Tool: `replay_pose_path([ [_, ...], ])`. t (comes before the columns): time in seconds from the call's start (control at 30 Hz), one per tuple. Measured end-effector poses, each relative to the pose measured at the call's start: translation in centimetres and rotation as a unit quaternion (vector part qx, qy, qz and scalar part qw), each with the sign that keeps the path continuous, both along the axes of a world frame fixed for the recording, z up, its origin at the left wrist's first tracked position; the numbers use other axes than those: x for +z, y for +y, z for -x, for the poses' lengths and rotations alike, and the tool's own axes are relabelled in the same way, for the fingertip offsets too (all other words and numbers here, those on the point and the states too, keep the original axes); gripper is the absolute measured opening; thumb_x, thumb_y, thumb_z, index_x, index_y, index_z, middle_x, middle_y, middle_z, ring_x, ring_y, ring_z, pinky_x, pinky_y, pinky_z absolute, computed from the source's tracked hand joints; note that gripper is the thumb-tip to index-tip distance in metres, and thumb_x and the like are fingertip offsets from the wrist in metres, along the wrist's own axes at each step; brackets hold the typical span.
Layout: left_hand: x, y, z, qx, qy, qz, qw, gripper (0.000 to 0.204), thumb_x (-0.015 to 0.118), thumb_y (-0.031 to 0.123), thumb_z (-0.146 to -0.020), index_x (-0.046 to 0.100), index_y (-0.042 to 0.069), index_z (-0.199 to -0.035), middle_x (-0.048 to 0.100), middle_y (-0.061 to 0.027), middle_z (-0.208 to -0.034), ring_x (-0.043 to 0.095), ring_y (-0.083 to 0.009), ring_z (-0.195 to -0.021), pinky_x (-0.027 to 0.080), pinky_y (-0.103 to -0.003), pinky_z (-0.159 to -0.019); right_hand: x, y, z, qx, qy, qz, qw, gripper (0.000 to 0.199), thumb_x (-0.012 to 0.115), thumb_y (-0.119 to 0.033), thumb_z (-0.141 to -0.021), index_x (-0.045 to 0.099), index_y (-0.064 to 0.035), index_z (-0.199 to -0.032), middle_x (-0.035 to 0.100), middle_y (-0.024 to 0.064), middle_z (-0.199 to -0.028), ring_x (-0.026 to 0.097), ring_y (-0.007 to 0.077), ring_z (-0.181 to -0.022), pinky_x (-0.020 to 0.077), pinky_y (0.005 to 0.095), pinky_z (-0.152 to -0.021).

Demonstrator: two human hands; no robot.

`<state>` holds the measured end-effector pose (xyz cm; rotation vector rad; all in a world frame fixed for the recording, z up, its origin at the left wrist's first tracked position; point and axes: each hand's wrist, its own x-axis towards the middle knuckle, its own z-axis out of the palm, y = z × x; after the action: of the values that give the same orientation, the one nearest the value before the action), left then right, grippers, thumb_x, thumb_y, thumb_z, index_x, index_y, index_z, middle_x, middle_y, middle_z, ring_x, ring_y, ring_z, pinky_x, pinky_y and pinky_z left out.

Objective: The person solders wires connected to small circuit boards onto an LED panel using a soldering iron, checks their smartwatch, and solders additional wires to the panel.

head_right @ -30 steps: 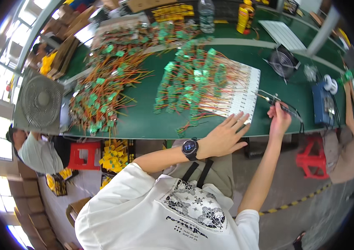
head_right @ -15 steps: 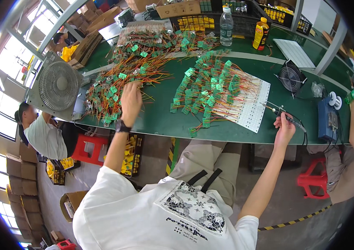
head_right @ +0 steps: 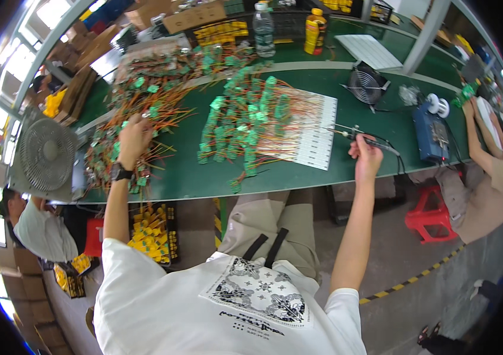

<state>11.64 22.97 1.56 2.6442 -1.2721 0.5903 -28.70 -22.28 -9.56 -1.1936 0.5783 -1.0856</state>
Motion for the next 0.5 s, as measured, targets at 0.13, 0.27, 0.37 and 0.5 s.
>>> replay_pose_path([
  [0.13,2.7,-3.0,0.8,-0.037,-0.043,0.068,0.996,0.008,0.062,0.01,-0.089,0.062,0.004,-0.093,0.063,-0.0128,-0.094,0.062,-0.0349,-0.086,0.051,-0.044,-0.069,0.5,0.3,-0.5,-0.001,-0.01,-0.024,1.0,0.02,0.068,-0.013,-0.092,0.065,0.0027,-0.104,0.066,0.0071,-0.074,0.057,0.0119,-0.055,0.0402,0.0227,-0.051],
  [0.27,3.0,-10.2,4.6,-0.115,0.282,0.315,0.899,0.021,0.061,0.011,-0.096,0.06,-0.004,-0.111,0.069,-0.0112,-0.102,0.072,-0.0226,-0.084,0.056,-0.031,-0.07,0.8,0.3,-0.1,-0.011,-0.017,-0.03,0.999,0.019,0.068,-0.013,-0.093,0.065,0.0025,-0.104,0.066,0.0075,-0.075,0.058,0.0127,-0.057,0.0409,0.0237,-0.052],
  [0.37,1.9,-16.4,11.3,-0.198,0.534,0.313,0.76,0.023,0.059,0.008,-0.097,0.06,-0.008,-0.114,0.068,-0.0109,-0.103,0.071,-0.0188,-0.085,0.057,-0.026,-0.07,1.0,0.3,0.0,-0.016,-0.022,-0.036,0.999,0.018,0.067,-0.013,-0.093,0.065,0.0024,-0.103,0.066,0.0078,-0.075,0.058,0.0131,-0.058,0.0411,0.024,-0.053],
  [0.5,-1.3,-21.6,16.6,-0.257,0.598,0.167,0.741,0.019,0.061,0.008,-0.096,0.062,-0.008,-0.107,0.07,-0.0101,-0.097,0.071,-0.0157,-0.084,0.057,-0.025,-0.07,1.0,0.5,-0.1,-0.017,-0.015,-0.041,0.999,0.018,0.067,-0.013,-0.093,0.065,0.0026,-0.103,0.066,0.0079,-0.075,0.058,0.0135,-0.058,0.0411,0.0241,-0.054],
])
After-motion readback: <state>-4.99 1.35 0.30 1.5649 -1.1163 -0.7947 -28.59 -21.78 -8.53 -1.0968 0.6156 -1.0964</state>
